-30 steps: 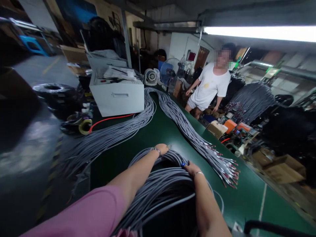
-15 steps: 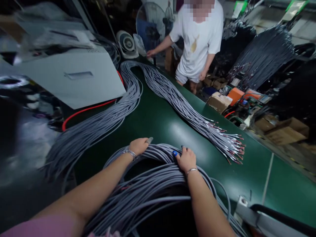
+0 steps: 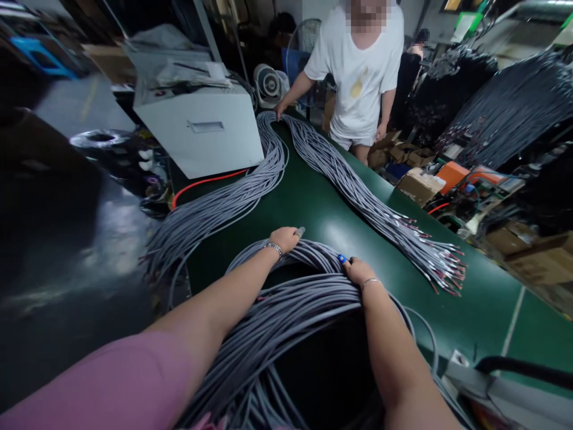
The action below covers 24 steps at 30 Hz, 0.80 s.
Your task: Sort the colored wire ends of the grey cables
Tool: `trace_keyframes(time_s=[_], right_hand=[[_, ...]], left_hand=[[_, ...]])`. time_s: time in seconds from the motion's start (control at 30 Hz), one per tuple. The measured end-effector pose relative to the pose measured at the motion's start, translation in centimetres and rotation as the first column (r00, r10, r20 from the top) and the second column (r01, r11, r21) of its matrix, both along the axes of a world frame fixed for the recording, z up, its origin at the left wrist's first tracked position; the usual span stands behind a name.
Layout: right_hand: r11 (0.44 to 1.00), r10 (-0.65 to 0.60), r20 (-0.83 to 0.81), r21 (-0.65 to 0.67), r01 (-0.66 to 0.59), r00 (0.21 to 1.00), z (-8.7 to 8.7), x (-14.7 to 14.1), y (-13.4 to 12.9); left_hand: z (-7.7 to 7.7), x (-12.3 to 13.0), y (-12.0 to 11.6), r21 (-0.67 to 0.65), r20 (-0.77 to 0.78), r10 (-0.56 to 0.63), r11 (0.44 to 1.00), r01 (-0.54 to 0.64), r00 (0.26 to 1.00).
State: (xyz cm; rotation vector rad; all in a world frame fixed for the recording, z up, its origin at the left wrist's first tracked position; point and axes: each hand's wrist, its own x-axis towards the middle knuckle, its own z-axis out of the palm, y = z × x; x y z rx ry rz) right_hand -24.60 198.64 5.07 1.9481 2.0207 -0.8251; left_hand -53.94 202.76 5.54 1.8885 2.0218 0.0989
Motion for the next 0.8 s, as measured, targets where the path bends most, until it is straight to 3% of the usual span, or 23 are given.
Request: trace_keyframes(time_s=[0.23, 0.37, 0.5, 0.67, 0.8], right_hand=[[1.000, 0.000, 0.039, -0.008, 0.000, 0.999, -1.4, 0.1, -0.1], [1.000, -0.005, 0.087, 0.003, 0.004, 0.996, -1.1, 0.2, -1.2], [1.000, -0.004, 0.097, 0.027, 0.001, 0.995, 0.1, -0.6, -4.2], [0.998, -0.019, 0.041, 0.061, 0.016, 0.999, 1.7, -2.9, -8.9], [0.997, -0.060, -0.019, 0.051, 0.060, 0.998, 2.9, -3.6, -10.6]], left_hand=[[-1.7, -0.8, 0.1, -0.008, 0.050, -0.079, 0.997, 0.079, 0.996], [-2.0, -0.7, -1.0, 0.026, 0.063, -0.096, 0.995, 0.095, 0.993], [-1.3, -1.0, -4.0, 0.056, 0.001, -0.088, 0.995, 0.087, 0.996], [0.0, -3.2, -9.3, 0.000, -0.095, -0.061, 0.998, 0.061, 0.994], [0.3, -4.3, -10.9, -0.081, -0.159, -0.062, 0.995, 0.049, 0.985]])
